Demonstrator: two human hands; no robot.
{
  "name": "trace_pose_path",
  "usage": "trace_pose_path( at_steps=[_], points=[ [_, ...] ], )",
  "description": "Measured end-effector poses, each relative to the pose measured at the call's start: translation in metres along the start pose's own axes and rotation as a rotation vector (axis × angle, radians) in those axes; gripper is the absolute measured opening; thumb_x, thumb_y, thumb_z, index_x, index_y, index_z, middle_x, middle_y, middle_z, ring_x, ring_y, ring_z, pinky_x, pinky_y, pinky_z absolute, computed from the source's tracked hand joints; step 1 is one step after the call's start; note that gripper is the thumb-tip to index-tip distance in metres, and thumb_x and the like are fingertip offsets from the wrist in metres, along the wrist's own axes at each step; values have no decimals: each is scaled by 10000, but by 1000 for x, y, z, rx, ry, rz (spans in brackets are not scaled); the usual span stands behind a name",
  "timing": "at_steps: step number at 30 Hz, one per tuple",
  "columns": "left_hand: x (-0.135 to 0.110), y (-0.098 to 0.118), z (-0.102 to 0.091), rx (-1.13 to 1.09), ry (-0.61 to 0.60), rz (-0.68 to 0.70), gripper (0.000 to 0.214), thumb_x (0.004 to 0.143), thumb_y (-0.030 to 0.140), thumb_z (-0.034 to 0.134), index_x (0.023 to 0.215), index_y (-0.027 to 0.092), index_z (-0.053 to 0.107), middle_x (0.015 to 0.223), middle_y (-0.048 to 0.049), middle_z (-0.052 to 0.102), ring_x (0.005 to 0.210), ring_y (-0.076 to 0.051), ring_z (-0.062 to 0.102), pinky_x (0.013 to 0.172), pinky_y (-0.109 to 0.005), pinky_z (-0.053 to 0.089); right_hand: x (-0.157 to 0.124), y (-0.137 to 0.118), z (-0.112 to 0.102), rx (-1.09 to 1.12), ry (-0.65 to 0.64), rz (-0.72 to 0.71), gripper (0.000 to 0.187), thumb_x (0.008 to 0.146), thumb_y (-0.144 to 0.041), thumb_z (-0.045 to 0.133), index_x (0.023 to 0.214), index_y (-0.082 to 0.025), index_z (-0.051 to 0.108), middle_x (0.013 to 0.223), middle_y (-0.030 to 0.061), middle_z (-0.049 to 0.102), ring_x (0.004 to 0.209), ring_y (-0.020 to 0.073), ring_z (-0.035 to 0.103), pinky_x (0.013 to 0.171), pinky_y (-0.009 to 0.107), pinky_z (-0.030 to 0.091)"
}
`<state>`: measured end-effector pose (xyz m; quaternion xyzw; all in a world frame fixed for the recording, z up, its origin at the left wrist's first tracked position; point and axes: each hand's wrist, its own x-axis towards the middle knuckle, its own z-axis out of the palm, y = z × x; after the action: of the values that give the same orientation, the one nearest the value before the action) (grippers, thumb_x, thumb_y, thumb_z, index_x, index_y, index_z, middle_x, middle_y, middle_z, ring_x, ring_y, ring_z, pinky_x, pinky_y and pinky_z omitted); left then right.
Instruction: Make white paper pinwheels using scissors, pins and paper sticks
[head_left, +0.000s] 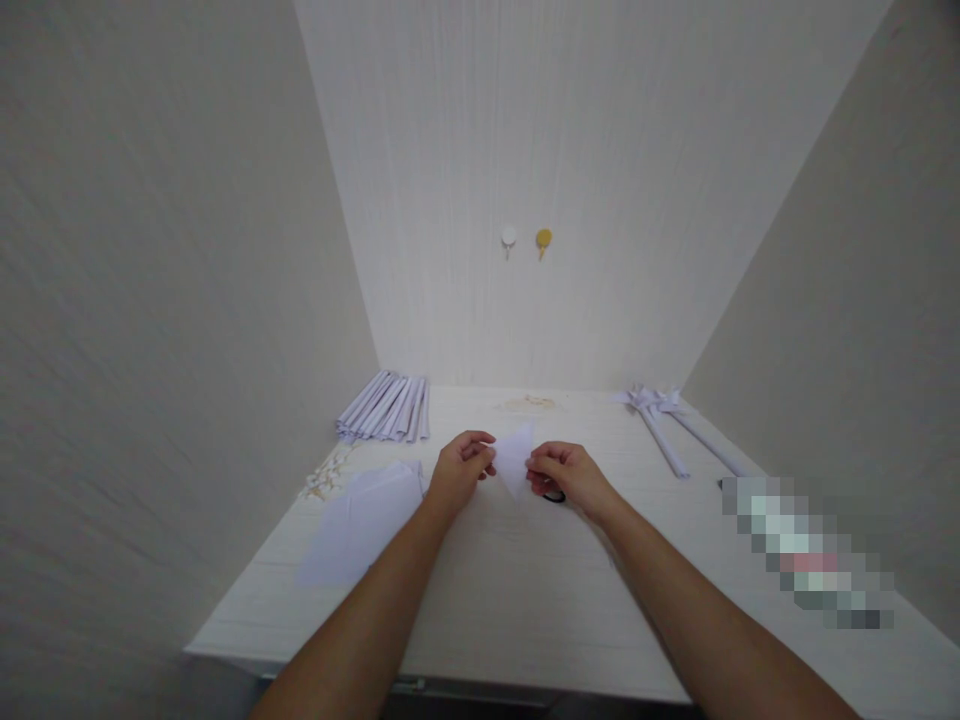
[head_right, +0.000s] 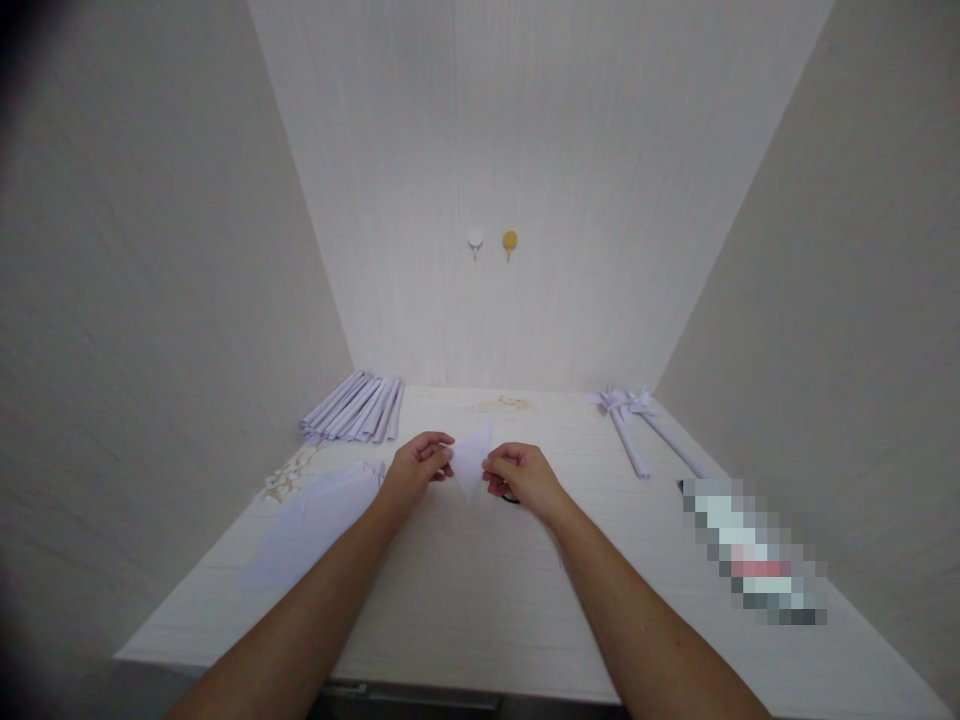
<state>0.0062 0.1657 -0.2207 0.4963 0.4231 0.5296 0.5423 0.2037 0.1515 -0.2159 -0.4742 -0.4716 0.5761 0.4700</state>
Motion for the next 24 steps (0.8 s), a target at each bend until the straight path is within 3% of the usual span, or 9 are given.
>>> trace_pose_path(
  at_steps=[6, 15, 21, 24],
  points=[
    [-6, 6, -1, -39, 12, 6, 299, 740, 384, 675, 974, 199, 669, 778, -2, 726, 645, -132, 676, 615, -236, 482, -2, -3, -1, 105, 39, -41, 369, 571, -421, 913, 733, -177, 687, 583, -21, 672, 479, 109, 586, 499, 243, 487],
    [-8, 0, 6, 25, -187, -31, 282, 617, 364, 775, 780, 154, 678, 653, -38, 719, 530, -154, 654, 567, -279, 528, -4, -3, 6, 130, -3, -46, 397, 583, -442, 924, 759, -157, 711, 590, 2, 676, 463, 108, 567, 464, 230, 460],
    [-8, -2, 5, 102, -159, 14, 167, 676, 317, 682, 718, 190, 582, 625, 19, 642, 492, -114, 587, 509, -245, 527, -5, -17, -7, 175, 44, -9, 402, 737, -581, 740, 885, -212, 684, 667, 8, 683, 550, 176, 649, 490, 309, 563],
    [-10, -3, 6, 146, -151, 41, 118, 680, 285, 645, 738, 196, 593, 649, 22, 640, 525, -122, 583, 501, -241, 518, -5, -19, -9, 111, 72, -11, 347, 699, -474, 781, 912, -211, 707, 654, -8, 673, 561, 171, 645, 489, 294, 565]
  ],
)
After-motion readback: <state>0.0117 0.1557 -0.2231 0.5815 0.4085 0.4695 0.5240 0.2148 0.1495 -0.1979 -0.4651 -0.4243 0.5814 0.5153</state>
